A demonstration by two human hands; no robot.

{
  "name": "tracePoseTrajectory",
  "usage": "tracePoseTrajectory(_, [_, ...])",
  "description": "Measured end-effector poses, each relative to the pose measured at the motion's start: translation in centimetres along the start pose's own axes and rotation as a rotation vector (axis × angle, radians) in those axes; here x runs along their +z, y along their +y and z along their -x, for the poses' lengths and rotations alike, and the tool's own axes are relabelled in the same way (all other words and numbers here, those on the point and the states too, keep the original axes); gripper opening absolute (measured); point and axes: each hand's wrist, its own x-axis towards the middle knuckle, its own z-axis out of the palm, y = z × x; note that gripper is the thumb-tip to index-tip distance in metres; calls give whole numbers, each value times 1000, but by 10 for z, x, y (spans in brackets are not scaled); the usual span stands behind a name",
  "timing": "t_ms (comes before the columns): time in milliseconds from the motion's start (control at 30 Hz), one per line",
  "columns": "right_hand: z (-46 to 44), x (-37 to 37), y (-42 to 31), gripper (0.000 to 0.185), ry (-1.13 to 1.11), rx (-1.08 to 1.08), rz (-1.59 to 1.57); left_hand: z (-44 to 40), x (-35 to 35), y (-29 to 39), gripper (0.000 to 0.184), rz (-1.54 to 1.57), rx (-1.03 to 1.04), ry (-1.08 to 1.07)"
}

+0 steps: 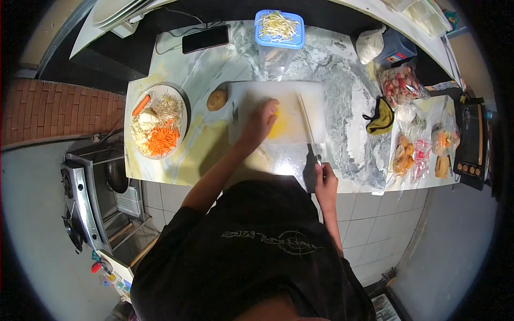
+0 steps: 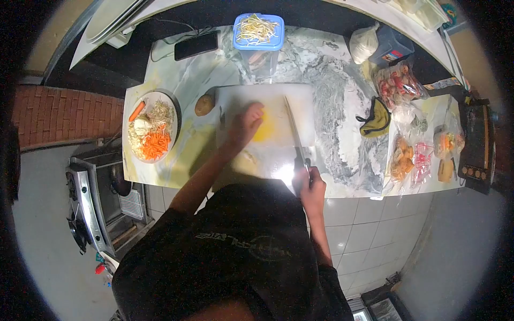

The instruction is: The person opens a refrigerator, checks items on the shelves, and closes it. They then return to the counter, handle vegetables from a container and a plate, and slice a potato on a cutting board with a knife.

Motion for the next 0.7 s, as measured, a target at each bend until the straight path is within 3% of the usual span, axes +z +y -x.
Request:
tracePoseTrajectory(267, [-18,7,22,43,-19,19,-115,-23,36,12,45,259,44,-61])
tracePoseTrajectory(467, [-17,9,15,45,-133,155,-318,-2,10,-6,48,2,87,16])
tracePoseTrajectory(533, [-17,4,16,45,-242,190,-297,-5,0,6,49,-99,216,-66])
tracePoseTrajectory(700, [-15,-1,9,46,-319,241,-304,-28,13,13,55,-47,282,-94])
